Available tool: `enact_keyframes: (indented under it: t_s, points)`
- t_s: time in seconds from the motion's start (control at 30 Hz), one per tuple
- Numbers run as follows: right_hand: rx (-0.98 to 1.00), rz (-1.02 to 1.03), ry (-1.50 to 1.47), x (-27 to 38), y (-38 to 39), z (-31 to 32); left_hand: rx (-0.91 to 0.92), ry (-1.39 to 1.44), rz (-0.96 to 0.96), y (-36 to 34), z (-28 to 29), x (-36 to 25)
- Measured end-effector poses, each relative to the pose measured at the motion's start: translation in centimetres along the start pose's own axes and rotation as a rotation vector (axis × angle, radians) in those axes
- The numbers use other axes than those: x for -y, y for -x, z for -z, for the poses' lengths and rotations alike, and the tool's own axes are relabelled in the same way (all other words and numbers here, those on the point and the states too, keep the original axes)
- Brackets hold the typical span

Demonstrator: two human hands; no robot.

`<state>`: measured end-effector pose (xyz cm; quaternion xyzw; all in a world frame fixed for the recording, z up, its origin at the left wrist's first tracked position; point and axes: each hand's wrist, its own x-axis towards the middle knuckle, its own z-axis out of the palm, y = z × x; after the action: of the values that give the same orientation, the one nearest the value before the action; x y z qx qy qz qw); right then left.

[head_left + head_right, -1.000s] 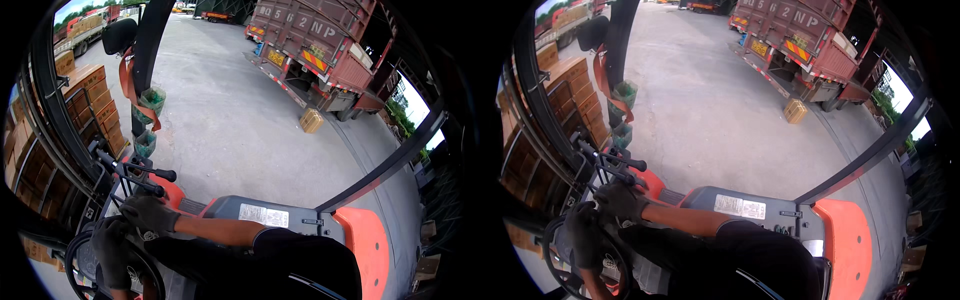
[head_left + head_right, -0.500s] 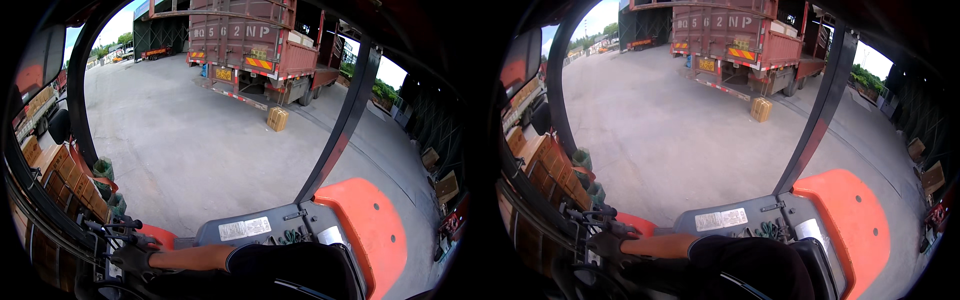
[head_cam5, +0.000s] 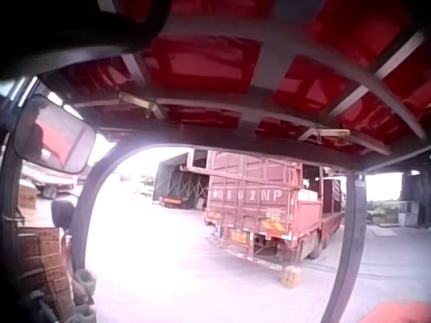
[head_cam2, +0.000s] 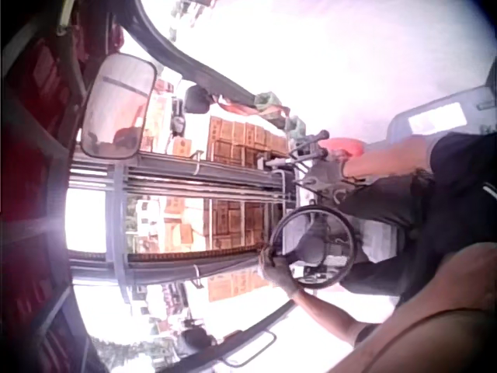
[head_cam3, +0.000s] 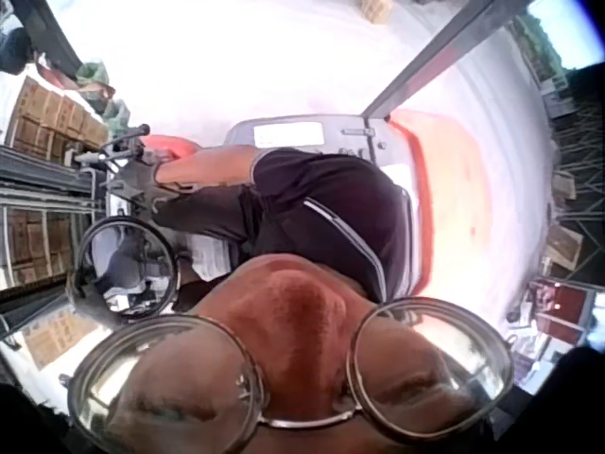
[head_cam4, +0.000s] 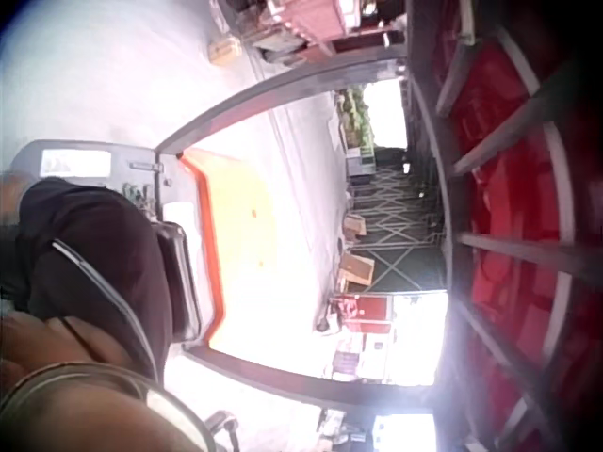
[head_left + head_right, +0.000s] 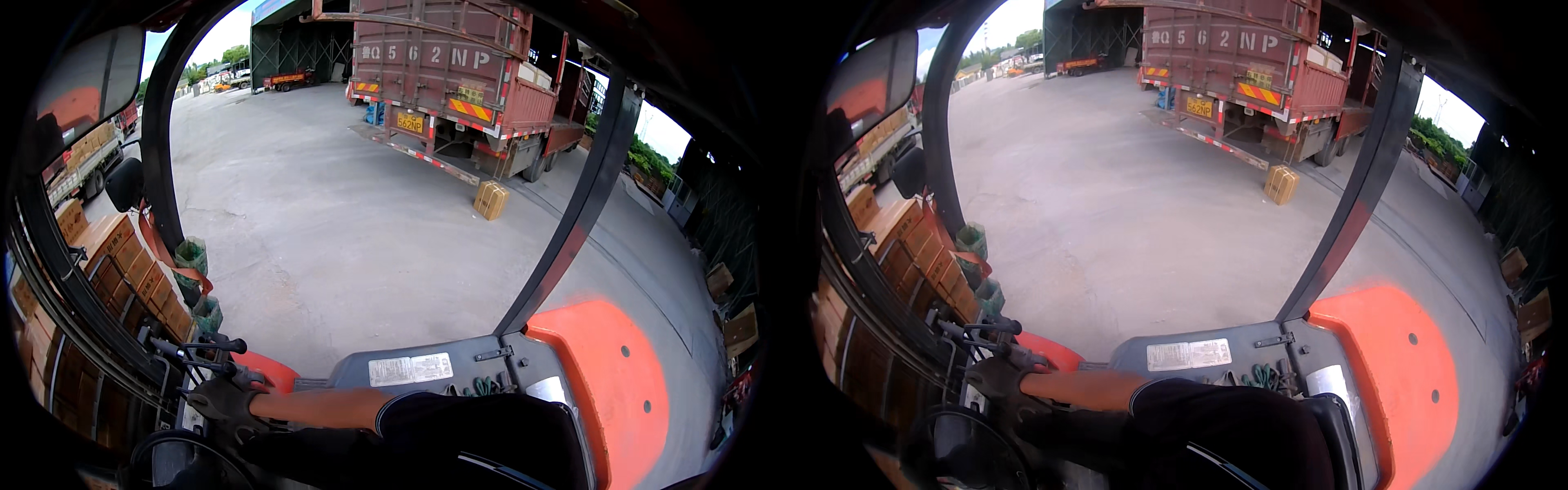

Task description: The person drives a forklift in an outdoor yard, maneuvering around trucks and stacks of boxes while operating the steering wheel and control levers.

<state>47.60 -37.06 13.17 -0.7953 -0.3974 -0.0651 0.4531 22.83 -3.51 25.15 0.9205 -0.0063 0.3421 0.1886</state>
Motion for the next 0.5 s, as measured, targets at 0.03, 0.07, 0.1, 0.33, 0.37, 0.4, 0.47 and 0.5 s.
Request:
enact_keyframes:
  t_s: [0.03,0.07,0.1,0.33,0.37,0.4,0.47,0.5]
  points:
    - [0.03,0.056,-0.021,1.6,-1.4,-0.7,-0.177,-0.044,0.15,3.1,-0.4,5.8]
    - [0.046,0.098,-0.036,2.9,-1.7,-1.0,-0.347,-0.048,0.288,5.8,-1.3,11.6]
    - [0.006,0.092,-0.013,1.0,-0.3,-0.6,-0.322,-0.052,0.111,5.4,-1.7,4.6]
    - [-0.034,0.173,-0.089,5.7,1.3,-1.4,-0.184,-0.152,0.292,10.5,6.7,-6.8]
    - [-0.069,0.165,-0.098,6.1,1.1,-0.9,-0.193,-0.174,0.312,10.7,6.8,-7.8]
    - [-0.059,0.14,-0.115,6.6,1.4,-0.4,-0.2,-0.191,0.325,10.8,6.8,-8.4]
    - [-0.096,0.208,-0.151,8.1,0.5,-1.6,-0.187,-0.284,0.293,11.5,9.5,-9.6]
    - [-0.093,0.234,-0.162,8.8,0.3,-1.6,-0.208,-0.258,0.299,12.3,10.0,-8.8]
